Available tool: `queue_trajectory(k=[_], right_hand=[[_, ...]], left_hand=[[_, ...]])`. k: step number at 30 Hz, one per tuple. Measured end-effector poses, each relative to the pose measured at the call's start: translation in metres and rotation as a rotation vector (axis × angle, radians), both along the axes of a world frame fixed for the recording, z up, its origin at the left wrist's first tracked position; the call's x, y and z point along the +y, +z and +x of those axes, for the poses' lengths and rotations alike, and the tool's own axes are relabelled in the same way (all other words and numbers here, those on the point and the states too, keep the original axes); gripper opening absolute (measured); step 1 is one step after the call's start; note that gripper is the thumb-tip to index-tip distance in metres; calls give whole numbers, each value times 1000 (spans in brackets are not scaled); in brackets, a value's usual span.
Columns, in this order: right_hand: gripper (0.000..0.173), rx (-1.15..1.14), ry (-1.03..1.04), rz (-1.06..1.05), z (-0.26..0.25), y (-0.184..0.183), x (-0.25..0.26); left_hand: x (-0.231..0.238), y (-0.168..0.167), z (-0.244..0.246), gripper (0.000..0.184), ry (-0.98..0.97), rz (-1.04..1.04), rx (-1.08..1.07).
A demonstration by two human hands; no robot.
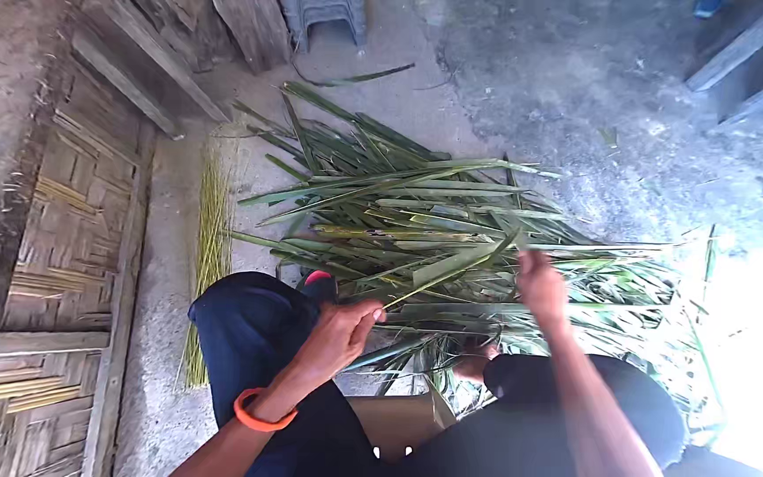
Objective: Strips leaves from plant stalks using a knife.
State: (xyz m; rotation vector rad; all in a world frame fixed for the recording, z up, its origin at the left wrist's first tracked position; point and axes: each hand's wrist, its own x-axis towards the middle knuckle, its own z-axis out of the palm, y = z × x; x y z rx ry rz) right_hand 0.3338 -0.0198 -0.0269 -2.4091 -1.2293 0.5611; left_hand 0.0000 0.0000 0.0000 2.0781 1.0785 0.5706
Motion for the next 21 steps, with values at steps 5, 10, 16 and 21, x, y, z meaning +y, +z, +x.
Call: queue_trajectory(k=[5,10,16,21], right_hand=[[44,188,-18,211,7,-10,-11],[47,322,430,162,-84,3,-37],[53,220,611,107,-108,9,-36],[51,84,201,20,-44,-5,-5]], left_hand=[[8,1,-4,30,187,-91,117],[12,1,28,32,200,-183,163],[1,1,34,30,183,-126,52],[-5,1,17,29,154,-174,-17]])
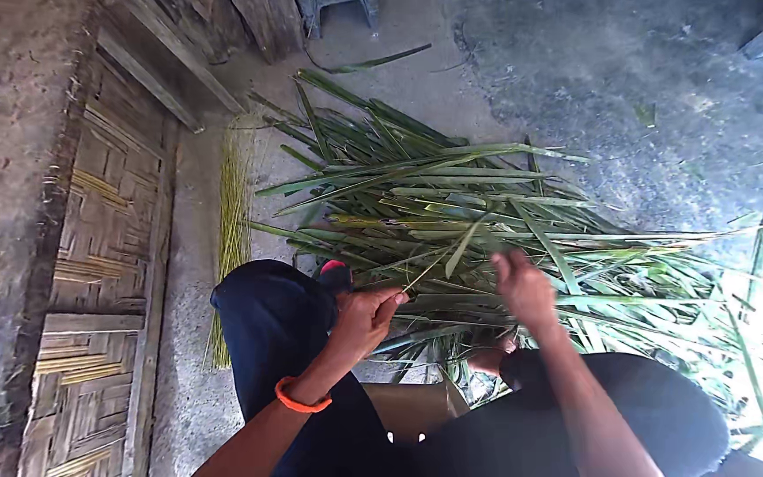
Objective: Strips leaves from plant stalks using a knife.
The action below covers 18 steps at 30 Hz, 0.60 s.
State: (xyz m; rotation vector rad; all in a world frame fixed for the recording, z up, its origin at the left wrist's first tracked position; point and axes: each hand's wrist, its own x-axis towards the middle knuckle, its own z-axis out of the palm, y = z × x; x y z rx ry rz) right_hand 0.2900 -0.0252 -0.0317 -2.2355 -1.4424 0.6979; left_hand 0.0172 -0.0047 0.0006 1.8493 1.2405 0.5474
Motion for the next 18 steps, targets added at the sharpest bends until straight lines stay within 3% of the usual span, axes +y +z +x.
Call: queue_trajectory(k=[3,5,8,12,18], right_hand=[[54,49,-241,21,53,-10,7],[48,150,-264,73,48,-9,2],[30,425,-89,80,1,-4,-16],[43,822,232,107,-52,7,-27],[43,1118,224,51,-62,13,-20]], left_hand=[[-2,-1,-15,27,41,50,60],[0,-4,-16,27,87,30,109],[1,-6,-3,29,112,-16,135],[-7,-10,14,28,102,90,94],[-22,-17,24,24,90,345,45]])
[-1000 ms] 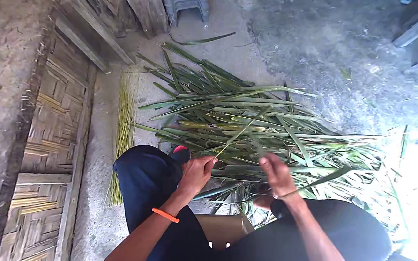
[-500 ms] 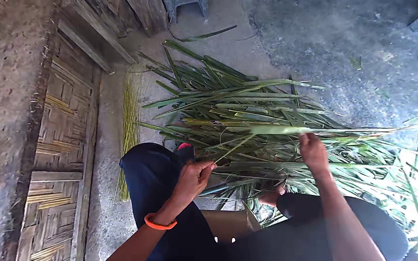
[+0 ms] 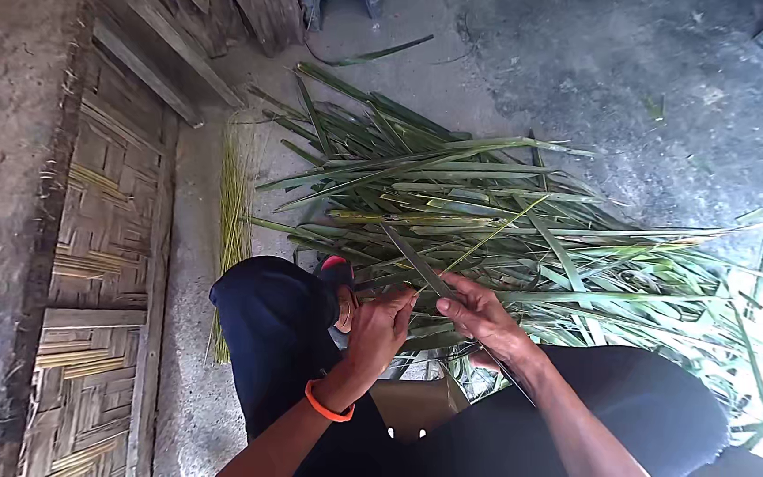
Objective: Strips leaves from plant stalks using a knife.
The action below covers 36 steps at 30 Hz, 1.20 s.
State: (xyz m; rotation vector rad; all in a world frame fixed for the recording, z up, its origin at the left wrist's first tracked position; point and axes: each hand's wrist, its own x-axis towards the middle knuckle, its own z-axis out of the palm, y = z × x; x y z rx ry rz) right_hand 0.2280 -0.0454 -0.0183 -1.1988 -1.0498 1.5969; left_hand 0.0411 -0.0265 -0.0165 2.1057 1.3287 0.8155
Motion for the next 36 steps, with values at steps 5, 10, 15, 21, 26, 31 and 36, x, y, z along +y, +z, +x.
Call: queue_trajectory(k=[5,10,15,21,26,31,36], right_hand=[[45,76,-61,44,3,-2,-4],[34,16,-260,0,22,6,2],[18,-30,-779,-53,110,4,19],[31,0,-589,75,94,13,9],[30,-282,-127,172,27,3,3],[40,-139,-57,34,4,7,12],[33,17,-78,-5,4,6,16]], left_hand=[[-1,-1,2,25,-24,51,-34],[-4,1,-3,25,-75,84,-77],[-10,2,-28,27,-123,-56,-151],[12,7,-23,30,-47,-399,-161],[19,9,-10,29,-42,-517,-192],[20,7,-8,29,-66,-474,-200],[33,13,-2,28,-172,-691,-410]])
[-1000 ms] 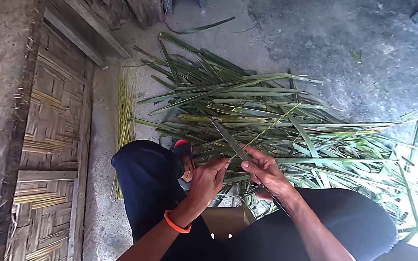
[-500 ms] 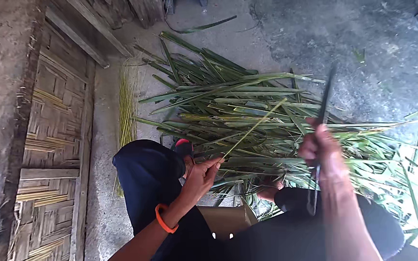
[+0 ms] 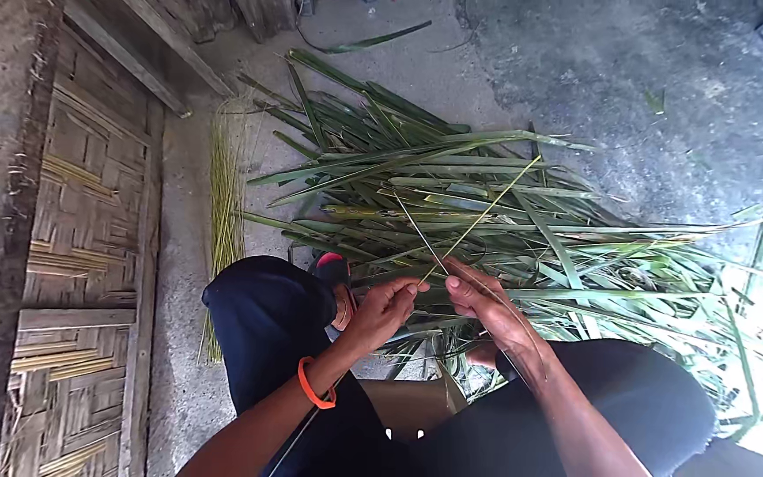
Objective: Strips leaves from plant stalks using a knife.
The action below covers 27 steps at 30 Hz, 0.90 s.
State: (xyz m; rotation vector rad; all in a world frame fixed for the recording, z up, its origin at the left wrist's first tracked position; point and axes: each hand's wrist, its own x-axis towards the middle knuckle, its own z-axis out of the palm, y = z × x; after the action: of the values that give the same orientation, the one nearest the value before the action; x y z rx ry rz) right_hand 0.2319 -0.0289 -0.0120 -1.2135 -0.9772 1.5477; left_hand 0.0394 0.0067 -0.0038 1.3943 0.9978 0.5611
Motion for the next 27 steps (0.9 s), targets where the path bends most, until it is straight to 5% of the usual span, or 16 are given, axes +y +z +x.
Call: queue_trajectory(k=[4,18,21,24,27], right_hand=[[22,-55,44,52,-3,-2,5],[29,-292,18,183,8,-7,19],[36,-454,-199,39,42,-6,33],[28,-334,-465,5,81,-10,42],[34,-124,-394,25,81,-3,31]], left_hand=[[22,-4,7,27,-72,36,24],[27,-18,5,28,-74,170,-37],[23,-17,-5,28,-130,145,-81],[20,-19,-9,29,-123,205,35],[21,-20,-6,31,-83,265,191]])
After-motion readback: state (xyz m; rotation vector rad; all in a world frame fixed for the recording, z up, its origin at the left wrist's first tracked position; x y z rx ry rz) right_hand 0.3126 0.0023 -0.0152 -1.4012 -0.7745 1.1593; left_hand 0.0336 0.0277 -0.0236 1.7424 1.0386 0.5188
